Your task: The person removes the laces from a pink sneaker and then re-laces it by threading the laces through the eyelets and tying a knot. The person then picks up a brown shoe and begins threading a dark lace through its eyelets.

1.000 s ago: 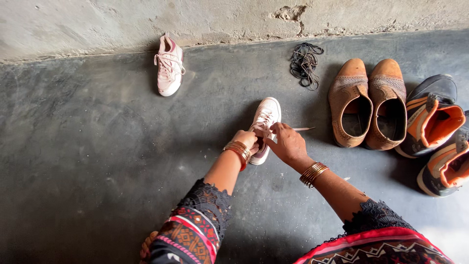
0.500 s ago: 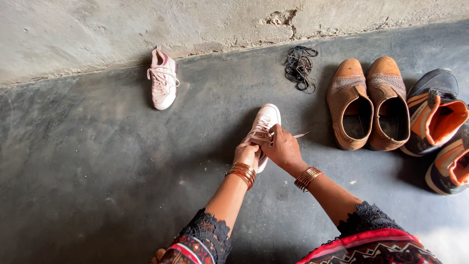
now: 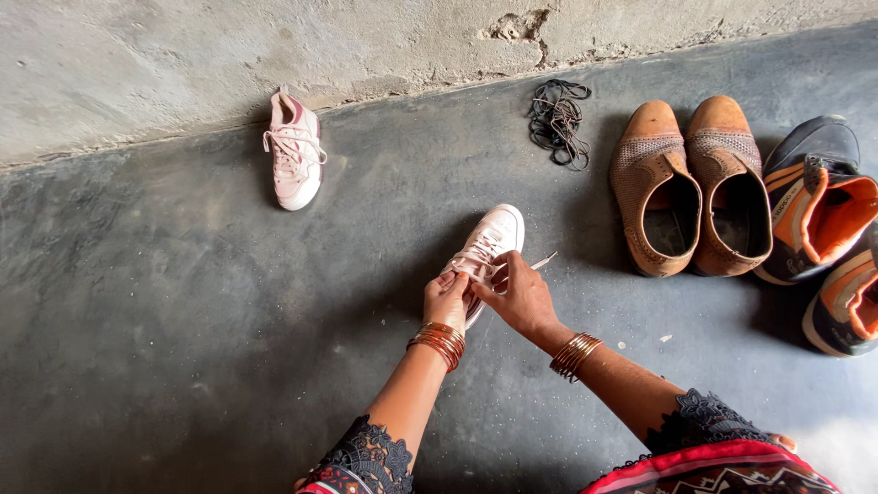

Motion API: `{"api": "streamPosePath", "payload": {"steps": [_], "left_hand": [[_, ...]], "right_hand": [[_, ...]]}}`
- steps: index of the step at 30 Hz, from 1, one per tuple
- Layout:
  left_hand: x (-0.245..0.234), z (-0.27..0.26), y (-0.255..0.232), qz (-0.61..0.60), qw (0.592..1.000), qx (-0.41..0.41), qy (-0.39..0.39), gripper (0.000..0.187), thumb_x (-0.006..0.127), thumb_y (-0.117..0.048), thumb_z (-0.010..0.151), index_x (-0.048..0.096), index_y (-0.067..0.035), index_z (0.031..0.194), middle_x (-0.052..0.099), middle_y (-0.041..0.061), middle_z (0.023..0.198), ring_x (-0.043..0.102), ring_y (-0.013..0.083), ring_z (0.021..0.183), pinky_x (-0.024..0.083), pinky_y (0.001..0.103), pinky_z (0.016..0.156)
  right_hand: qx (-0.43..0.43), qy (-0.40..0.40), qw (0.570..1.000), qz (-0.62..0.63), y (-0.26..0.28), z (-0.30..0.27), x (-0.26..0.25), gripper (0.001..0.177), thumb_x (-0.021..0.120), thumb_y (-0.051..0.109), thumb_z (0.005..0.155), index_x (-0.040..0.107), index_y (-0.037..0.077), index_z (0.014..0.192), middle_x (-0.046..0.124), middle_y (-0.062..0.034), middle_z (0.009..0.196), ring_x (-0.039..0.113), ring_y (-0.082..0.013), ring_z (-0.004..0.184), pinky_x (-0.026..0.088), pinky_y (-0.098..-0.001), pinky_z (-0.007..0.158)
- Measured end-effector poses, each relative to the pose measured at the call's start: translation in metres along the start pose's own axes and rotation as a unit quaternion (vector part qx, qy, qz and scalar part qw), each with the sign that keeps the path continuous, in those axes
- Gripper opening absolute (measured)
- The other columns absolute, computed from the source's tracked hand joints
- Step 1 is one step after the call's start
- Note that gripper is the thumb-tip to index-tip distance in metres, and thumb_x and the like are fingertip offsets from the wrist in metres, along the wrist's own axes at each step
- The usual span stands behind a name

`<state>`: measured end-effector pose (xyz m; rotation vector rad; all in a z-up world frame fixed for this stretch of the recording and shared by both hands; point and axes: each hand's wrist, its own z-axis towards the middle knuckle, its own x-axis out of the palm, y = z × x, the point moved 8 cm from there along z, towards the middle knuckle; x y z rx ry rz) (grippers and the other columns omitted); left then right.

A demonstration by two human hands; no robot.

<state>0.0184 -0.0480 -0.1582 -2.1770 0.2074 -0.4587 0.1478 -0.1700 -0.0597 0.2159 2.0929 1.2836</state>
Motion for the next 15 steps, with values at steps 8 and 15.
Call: {"api": "streamPosePath", "payload": {"steps": [8, 15], "left_hand": [[0.0, -0.004, 0.004, -0.032, 0.999, 0.004, 0.024, 0.034, 0.054, 0.002, 0.096, 0.045, 0.003, 0.129, 0.063, 0.018, 0.127, 0.067, 0.0215, 0.112, 0.055, 0.035, 0.102], [0.007, -0.007, 0.001, -0.056, 0.992, -0.031, 0.107, 0.026, 0.055, 0.001, 0.099, 0.057, 0.003, 0.126, 0.062, 0.014, 0.127, 0.061, 0.0217, 0.118, 0.049, 0.035, 0.107]], "right_hand": [[0.003, 0.043, 0.999, 0.0, -0.004, 0.001, -0.001, 0.064, 0.08, 0.045, 0.083, 0.054, 0.002, 0.123, 0.076, -0.0158, 0.106, 0.076, -0.0249, 0.098, 0.059, -0.0374, 0.09], [-0.052, 0.033, 0.994, 0.093, -0.014, 0.033, -0.044, 0.068, 0.078, 0.032, 0.082, 0.05, 0.003, 0.136, 0.062, -0.017, 0.134, 0.064, -0.0256, 0.12, 0.059, -0.0362, 0.097]]}}
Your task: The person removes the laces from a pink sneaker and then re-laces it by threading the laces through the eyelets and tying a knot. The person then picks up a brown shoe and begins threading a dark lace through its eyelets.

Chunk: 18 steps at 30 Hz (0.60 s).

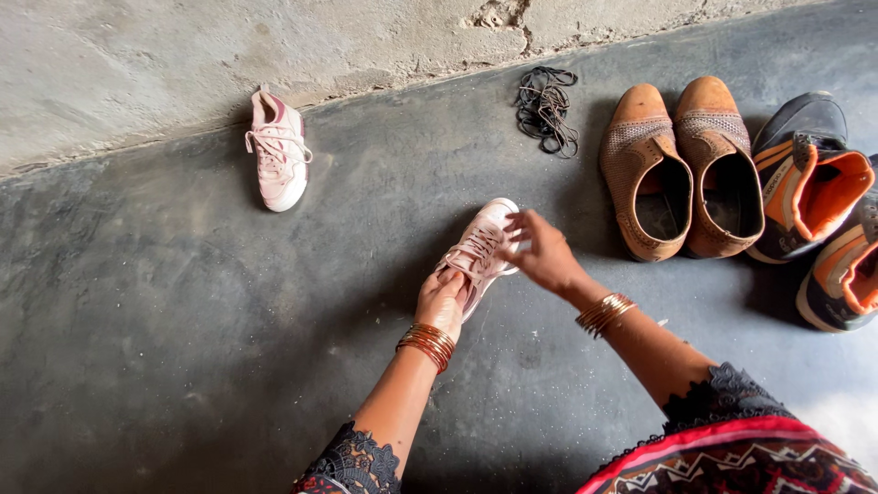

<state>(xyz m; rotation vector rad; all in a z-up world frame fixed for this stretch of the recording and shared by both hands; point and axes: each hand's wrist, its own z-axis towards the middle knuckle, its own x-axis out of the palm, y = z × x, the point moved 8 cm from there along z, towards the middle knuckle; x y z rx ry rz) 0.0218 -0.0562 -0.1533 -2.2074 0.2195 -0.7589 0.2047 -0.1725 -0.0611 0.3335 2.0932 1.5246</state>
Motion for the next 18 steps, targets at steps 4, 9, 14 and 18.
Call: {"api": "streamPosePath", "payload": {"steps": [4, 9, 14, 18], "left_hand": [[0.006, -0.001, -0.002, 0.032, 0.998, -0.047, 0.02, 0.027, 0.054, -0.003, 0.1, 0.056, 0.003, 0.126, 0.063, 0.014, 0.127, 0.062, 0.0225, 0.117, 0.052, 0.036, 0.105], [0.011, -0.002, -0.004, 0.11, 0.992, -0.063, 0.01, 0.03, 0.054, -0.005, 0.1, 0.053, 0.002, 0.13, 0.062, 0.014, 0.13, 0.064, 0.0222, 0.118, 0.053, 0.036, 0.107], [0.021, 0.003, -0.002, 0.146, 0.987, -0.066, 0.011, 0.033, 0.054, -0.004, 0.102, 0.051, 0.002, 0.134, 0.06, 0.016, 0.13, 0.063, 0.022, 0.116, 0.052, 0.037, 0.106], [0.028, -0.001, -0.005, 0.131, 0.983, -0.107, 0.073, 0.036, 0.049, -0.004, 0.102, 0.052, -0.001, 0.138, 0.061, 0.012, 0.134, 0.061, 0.0169, 0.12, 0.048, 0.032, 0.109]], "right_hand": [[-0.102, -0.048, 0.974, -0.199, 0.007, 0.015, -0.024, 0.077, 0.08, 0.022, 0.078, 0.048, 0.012, 0.148, 0.058, -0.0102, 0.144, 0.055, -0.0284, 0.132, 0.045, -0.0397, 0.113], [-0.235, 0.082, 0.906, -0.341, 0.008, 0.01, 0.005, 0.088, 0.089, 0.029, 0.067, 0.05, 0.02, 0.145, 0.047, -0.0023, 0.153, 0.032, -0.0282, 0.145, 0.031, -0.0418, 0.118], [-0.17, 0.051, 0.929, -0.324, -0.005, 0.008, -0.002, 0.063, 0.081, 0.038, 0.079, 0.061, 0.028, 0.138, 0.052, 0.0071, 0.151, 0.038, -0.022, 0.144, 0.037, -0.0377, 0.117], [-0.159, 0.036, 0.925, -0.343, -0.003, 0.009, -0.002, 0.062, 0.08, 0.038, 0.078, 0.063, 0.028, 0.137, 0.054, 0.0088, 0.15, 0.043, -0.02, 0.142, 0.04, -0.0352, 0.116]]}}
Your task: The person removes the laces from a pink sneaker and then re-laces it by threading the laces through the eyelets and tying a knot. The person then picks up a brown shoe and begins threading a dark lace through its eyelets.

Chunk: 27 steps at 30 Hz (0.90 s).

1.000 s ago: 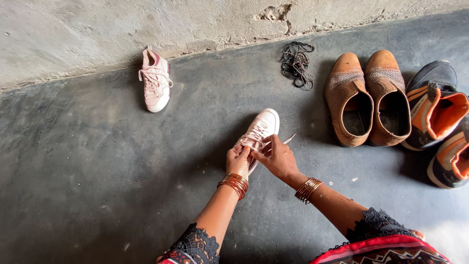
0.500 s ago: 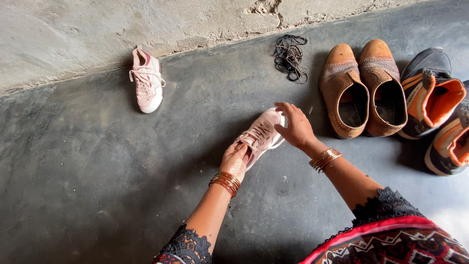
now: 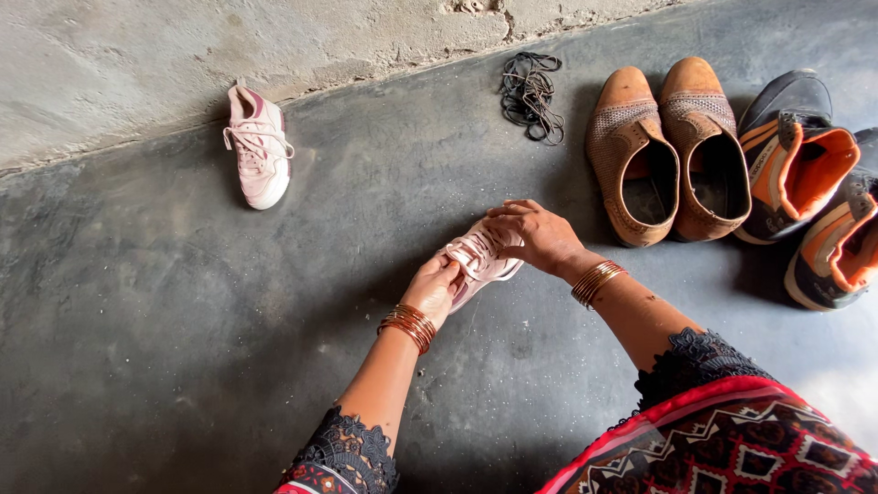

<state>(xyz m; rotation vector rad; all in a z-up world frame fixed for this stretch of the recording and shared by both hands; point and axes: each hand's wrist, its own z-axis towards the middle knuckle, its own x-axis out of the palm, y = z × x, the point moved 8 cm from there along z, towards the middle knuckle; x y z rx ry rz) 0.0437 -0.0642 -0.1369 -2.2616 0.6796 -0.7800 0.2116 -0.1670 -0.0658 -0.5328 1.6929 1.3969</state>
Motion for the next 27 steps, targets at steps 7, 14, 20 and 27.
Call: {"api": "streamPosePath", "payload": {"steps": [7, 14, 20, 27], "left_hand": [[0.016, -0.009, -0.008, 0.003, 0.994, 0.082, 0.069, 0.038, 0.048, -0.002, 0.103, 0.047, 0.001, 0.141, 0.057, 0.014, 0.139, 0.057, 0.0185, 0.129, 0.044, 0.033, 0.113], [0.002, 0.01, 0.001, -0.02, 1.0, 0.012, 0.016, 0.036, 0.049, -0.014, 0.104, 0.052, 0.002, 0.136, 0.061, 0.015, 0.135, 0.062, 0.023, 0.121, 0.048, 0.038, 0.108], [0.002, 0.009, -0.005, -0.084, 0.994, 0.07, 0.011, 0.038, 0.061, -0.02, 0.1, 0.058, 0.005, 0.128, 0.065, 0.015, 0.129, 0.064, 0.0212, 0.118, 0.05, 0.036, 0.106], [0.001, 0.014, 0.0, 0.082, 0.982, 0.133, -0.109, 0.043, 0.069, -0.026, 0.097, 0.064, 0.008, 0.123, 0.068, 0.015, 0.12, 0.065, 0.0175, 0.106, 0.054, 0.032, 0.094]], "right_hand": [[0.023, -0.007, 1.0, -0.001, 0.005, -0.002, 0.001, 0.06, 0.081, 0.038, 0.078, 0.064, 0.028, 0.135, 0.054, 0.0086, 0.148, 0.04, -0.0204, 0.144, 0.039, -0.0364, 0.115], [-0.004, -0.021, 1.0, 0.015, 0.006, -0.005, 0.0, 0.062, 0.08, 0.035, 0.078, 0.063, 0.026, 0.137, 0.052, 0.006, 0.15, 0.037, -0.0221, 0.145, 0.037, -0.0377, 0.117], [0.002, -0.017, 1.0, -0.001, 0.008, -0.006, 0.003, 0.064, 0.079, 0.034, 0.079, 0.06, 0.026, 0.139, 0.051, 0.0052, 0.151, 0.036, -0.0219, 0.146, 0.036, -0.0372, 0.117], [0.007, -0.029, 0.999, -0.014, 0.018, -0.011, -0.003, 0.064, 0.079, 0.029, 0.08, 0.058, 0.021, 0.141, 0.05, 0.0028, 0.152, 0.035, -0.0227, 0.147, 0.036, -0.0369, 0.118]]}}
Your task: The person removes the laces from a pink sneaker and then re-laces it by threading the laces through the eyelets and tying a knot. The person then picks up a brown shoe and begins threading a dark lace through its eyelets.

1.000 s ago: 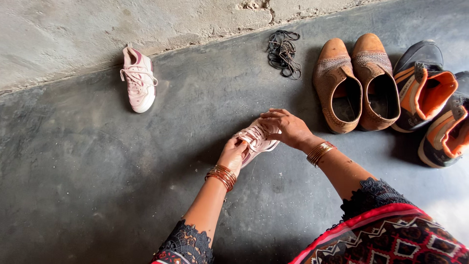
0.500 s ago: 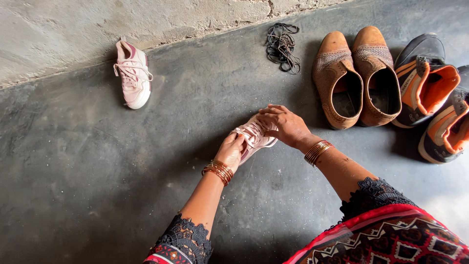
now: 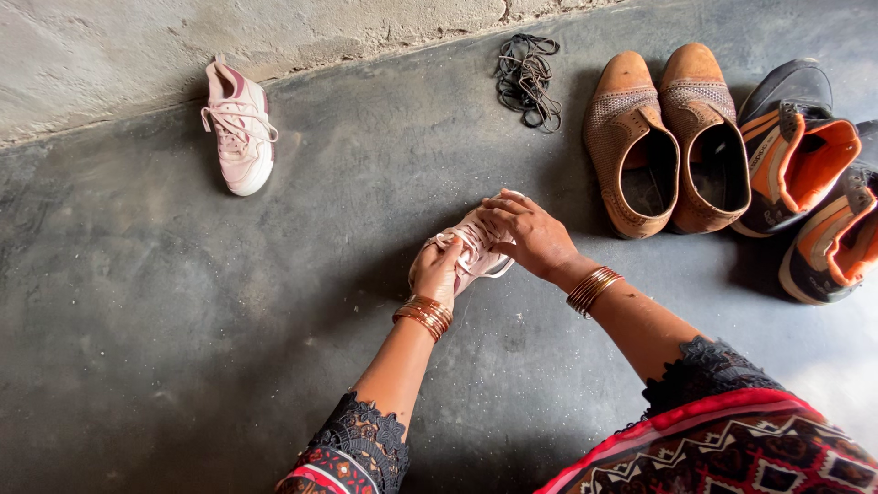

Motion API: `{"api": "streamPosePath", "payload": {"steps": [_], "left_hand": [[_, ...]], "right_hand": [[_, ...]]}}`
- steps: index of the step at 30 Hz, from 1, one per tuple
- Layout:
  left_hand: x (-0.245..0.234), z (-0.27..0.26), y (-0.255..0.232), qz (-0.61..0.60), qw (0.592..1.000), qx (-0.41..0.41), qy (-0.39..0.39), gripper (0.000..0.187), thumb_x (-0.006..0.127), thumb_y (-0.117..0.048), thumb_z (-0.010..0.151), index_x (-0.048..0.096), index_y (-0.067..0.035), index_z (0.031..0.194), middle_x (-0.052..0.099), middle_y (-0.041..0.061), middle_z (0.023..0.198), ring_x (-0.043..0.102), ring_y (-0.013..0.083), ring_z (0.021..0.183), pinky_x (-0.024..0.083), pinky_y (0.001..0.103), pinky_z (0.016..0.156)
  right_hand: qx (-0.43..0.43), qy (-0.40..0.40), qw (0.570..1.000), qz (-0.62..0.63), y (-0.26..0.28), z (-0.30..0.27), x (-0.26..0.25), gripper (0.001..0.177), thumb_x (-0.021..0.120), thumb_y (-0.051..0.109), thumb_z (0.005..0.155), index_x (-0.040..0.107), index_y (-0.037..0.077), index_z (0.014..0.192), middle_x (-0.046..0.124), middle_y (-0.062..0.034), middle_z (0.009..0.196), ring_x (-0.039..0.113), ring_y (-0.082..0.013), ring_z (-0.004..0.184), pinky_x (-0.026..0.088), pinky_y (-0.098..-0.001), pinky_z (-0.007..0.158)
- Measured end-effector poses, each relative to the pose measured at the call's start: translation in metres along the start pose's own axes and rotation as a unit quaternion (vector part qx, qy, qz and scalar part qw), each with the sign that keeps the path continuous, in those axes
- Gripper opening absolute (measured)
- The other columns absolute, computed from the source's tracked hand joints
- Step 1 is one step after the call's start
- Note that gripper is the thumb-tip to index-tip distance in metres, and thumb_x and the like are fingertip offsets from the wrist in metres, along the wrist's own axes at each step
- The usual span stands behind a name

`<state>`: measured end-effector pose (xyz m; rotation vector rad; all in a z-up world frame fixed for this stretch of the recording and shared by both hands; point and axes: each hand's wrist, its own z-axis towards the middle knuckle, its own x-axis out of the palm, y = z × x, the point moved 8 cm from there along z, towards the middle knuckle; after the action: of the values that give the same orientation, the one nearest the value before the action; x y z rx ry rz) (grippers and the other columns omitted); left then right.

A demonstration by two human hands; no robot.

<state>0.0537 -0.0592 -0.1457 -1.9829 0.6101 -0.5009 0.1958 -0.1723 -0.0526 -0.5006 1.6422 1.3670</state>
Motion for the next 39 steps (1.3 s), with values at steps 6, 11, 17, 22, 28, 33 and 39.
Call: {"api": "streamPosePath", "payload": {"steps": [6, 11, 17, 22, 28, 33, 39], "left_hand": [[0.002, 0.011, 0.017, -0.116, 0.993, -0.03, 0.004, 0.031, 0.061, -0.015, 0.094, 0.062, 0.002, 0.119, 0.069, 0.012, 0.115, 0.068, 0.0188, 0.101, 0.057, 0.034, 0.088], [-0.01, 0.017, 0.027, -0.085, 0.996, -0.01, -0.016, 0.024, 0.057, -0.005, 0.096, 0.063, 0.006, 0.117, 0.068, 0.014, 0.114, 0.066, 0.02, 0.103, 0.055, 0.033, 0.092], [-0.006, 0.021, 0.03, -0.122, 0.992, 0.034, 0.019, 0.029, 0.054, -0.002, 0.093, 0.06, 0.003, 0.121, 0.067, 0.012, 0.119, 0.065, 0.0193, 0.107, 0.054, 0.034, 0.095], [0.0, 0.009, 0.014, -0.108, 0.993, 0.035, 0.021, 0.03, 0.056, -0.004, 0.096, 0.06, 0.005, 0.124, 0.067, 0.014, 0.122, 0.066, 0.0202, 0.11, 0.055, 0.034, 0.097], [0.003, 0.005, 0.015, -0.11, 0.993, -0.029, -0.01, 0.029, 0.057, -0.017, 0.099, 0.059, 0.001, 0.121, 0.067, 0.013, 0.117, 0.068, 0.0195, 0.102, 0.057, 0.036, 0.087], [0.001, 0.015, 0.017, -0.007, 0.998, 0.063, -0.003, 0.027, 0.058, -0.013, 0.1, 0.063, 0.006, 0.119, 0.071, 0.011, 0.114, 0.066, 0.0156, 0.101, 0.054, 0.03, 0.089], [-0.006, 0.021, 0.029, 0.042, 0.997, 0.062, -0.024, 0.025, 0.059, -0.013, 0.1, 0.062, 0.005, 0.118, 0.07, 0.011, 0.111, 0.065, 0.0155, 0.1, 0.053, 0.03, 0.089]], "right_hand": [[-0.028, -0.023, 0.982, 0.184, 0.019, 0.017, -0.05, 0.081, 0.084, 0.026, 0.08, 0.045, 0.003, 0.148, 0.053, -0.0158, 0.145, 0.054, -0.0305, 0.132, 0.041, -0.04, 0.112], [0.055, -0.099, 0.913, 0.392, -0.001, 0.031, -0.076, 0.039, 0.07, 0.026, 0.095, 0.064, 0.012, 0.131, 0.076, -0.0105, 0.124, 0.078, -0.02, 0.102, 0.063, -0.0309, 0.089], [0.155, -0.019, 0.98, 0.122, -0.014, 0.018, -0.019, 0.021, 0.076, 0.031, 0.087, 0.082, 0.013, 0.098, 0.079, -0.0085, 0.091, 0.076, -0.0248, 0.078, 0.06, -0.0369, 0.074], [0.17, -0.012, 0.981, 0.088, -0.014, 0.015, 0.001, 0.024, 0.077, 0.034, 0.086, 0.08, 0.012, 0.095, 0.078, -0.0087, 0.09, 0.075, -0.0265, 0.079, 0.06, -0.0403, 0.073], [0.189, 0.009, 0.971, 0.144, -0.025, 0.026, 0.026, 0.027, 0.07, 0.027, 0.093, 0.075, 0.002, 0.103, 0.076, -0.017, 0.096, 0.075, -0.0283, 0.084, 0.059, -0.0405, 0.077], [0.252, 0.079, 0.869, 0.419, -0.045, 0.022, 0.055, 0.033, 0.062, 0.021, 0.097, 0.069, -0.005, 0.116, 0.074, -0.014, 0.109, 0.069, -0.0202, 0.099, 0.055, -0.0349, 0.09], [0.24, 0.079, 0.772, 0.583, -0.04, 0.019, 0.063, 0.035, 0.059, 0.015, 0.098, 0.065, -0.008, 0.124, 0.07, -0.0135, 0.119, 0.066, -0.0186, 0.11, 0.052, -0.0319, 0.101]]}}
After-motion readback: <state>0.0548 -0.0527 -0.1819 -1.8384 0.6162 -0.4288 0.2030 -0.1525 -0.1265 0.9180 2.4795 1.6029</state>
